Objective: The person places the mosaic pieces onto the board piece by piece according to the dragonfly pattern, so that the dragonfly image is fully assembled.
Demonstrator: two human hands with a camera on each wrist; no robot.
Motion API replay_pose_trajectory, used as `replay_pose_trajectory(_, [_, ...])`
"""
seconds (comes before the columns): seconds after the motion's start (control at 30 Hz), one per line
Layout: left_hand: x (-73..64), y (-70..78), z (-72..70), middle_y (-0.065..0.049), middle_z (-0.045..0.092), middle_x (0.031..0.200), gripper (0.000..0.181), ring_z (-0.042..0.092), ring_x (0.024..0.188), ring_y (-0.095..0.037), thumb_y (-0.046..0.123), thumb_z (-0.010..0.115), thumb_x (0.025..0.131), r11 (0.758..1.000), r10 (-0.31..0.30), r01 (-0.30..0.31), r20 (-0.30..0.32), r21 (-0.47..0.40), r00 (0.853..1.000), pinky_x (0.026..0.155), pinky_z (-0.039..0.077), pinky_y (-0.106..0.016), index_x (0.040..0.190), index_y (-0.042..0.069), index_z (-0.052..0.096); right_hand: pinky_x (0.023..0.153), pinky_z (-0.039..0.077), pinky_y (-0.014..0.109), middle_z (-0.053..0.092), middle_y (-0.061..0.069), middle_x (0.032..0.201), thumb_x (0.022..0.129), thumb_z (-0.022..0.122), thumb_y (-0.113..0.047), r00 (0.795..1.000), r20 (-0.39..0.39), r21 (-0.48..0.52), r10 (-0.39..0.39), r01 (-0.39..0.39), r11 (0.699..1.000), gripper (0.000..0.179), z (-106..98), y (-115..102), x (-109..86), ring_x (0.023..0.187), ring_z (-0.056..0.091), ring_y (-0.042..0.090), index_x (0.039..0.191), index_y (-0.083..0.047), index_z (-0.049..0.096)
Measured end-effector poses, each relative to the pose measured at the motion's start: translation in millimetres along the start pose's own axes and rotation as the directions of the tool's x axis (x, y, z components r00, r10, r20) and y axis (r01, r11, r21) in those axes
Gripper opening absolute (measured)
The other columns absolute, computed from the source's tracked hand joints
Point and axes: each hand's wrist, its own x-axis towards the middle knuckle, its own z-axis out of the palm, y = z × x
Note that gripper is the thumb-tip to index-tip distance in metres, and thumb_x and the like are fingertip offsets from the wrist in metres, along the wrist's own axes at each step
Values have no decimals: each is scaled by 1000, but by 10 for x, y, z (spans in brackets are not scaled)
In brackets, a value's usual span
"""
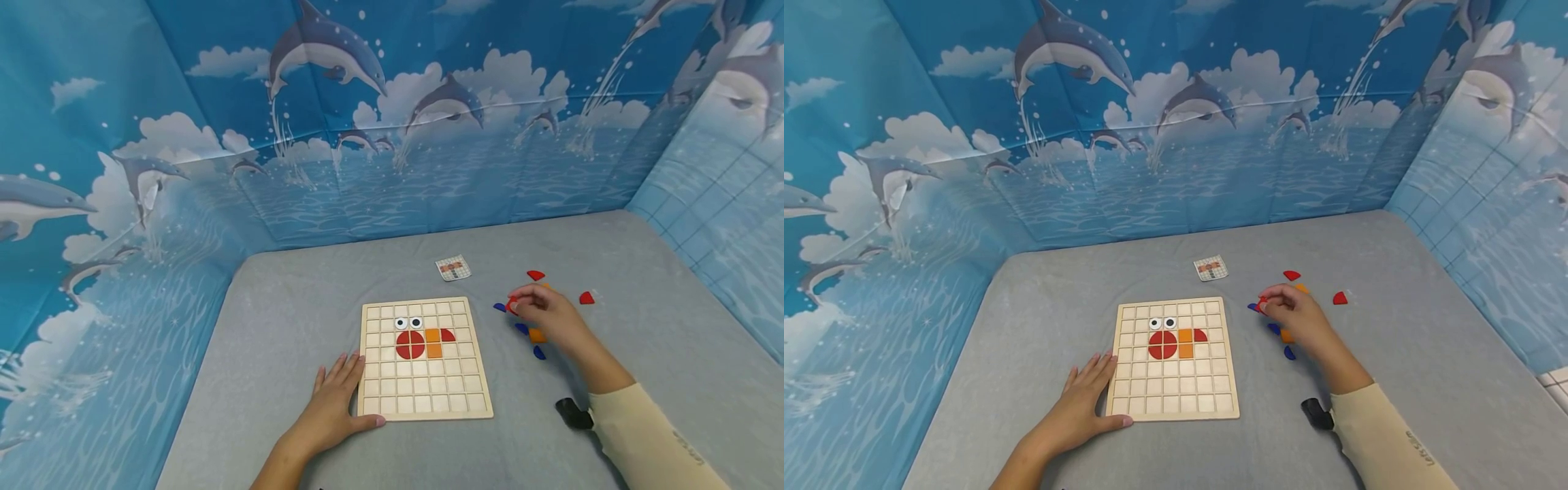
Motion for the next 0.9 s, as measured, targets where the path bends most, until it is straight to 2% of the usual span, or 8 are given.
replay_pose_trajectory(0.2, [-3, -2, 7, -9, 27, 168, 113, 17, 158, -34, 62, 80, 75, 1000, 3, -3, -5, -4, 1000, 121, 6, -69, 160, 9, 28, 81, 58, 33, 67, 11, 102, 99, 64, -21, 997, 72, -11, -16, 17, 1000, 29, 131, -61, -18, 89, 68, 14, 122, -4, 62])
replay_pose_trajectory(0.33, [-5, -7, 10, -9, 26, 168, 114, 16, 158, -34, 63, 80, 75, 1000, 1, -1, 0, -2, 1000, 121, 6, -68, 160, 10, 28, 82, 59, 36, 68, 9, 99, 98, 66, -21, 994, 106, -47, -12, 18, 999, 24, 240, -97, -25, 90, 71, 17, 118, -8, 65])
replay_pose_trajectory(0.53, [1, -9, 9, -10, 27, 168, 114, 17, 158, -34, 63, 80, 75, 1000, 2, -2, -2, 3, 1000, 122, 6, -68, 160, 9, 29, 80, 59, 35, 68, 9, 100, 98, 66, -19, 989, 149, -44, -14, 20, 999, 27, 382, -195, -46, 87, 68, 18, 121, -6, 67])
replay_pose_trajectory(0.9, [5, -4, 3, -11, 27, 167, 114, 19, 157, -36, 64, 80, 75, 1000, 12, -12, -6, 3, 1000, 121, 8, -70, 159, 7, 30, 78, 60, 32, 67, 7, 99, 96, 67, -15, 975, 224, -77, 5, 12, 997, 23, 613, -260, -40, 86, 67, 18, 118, -11, 70])
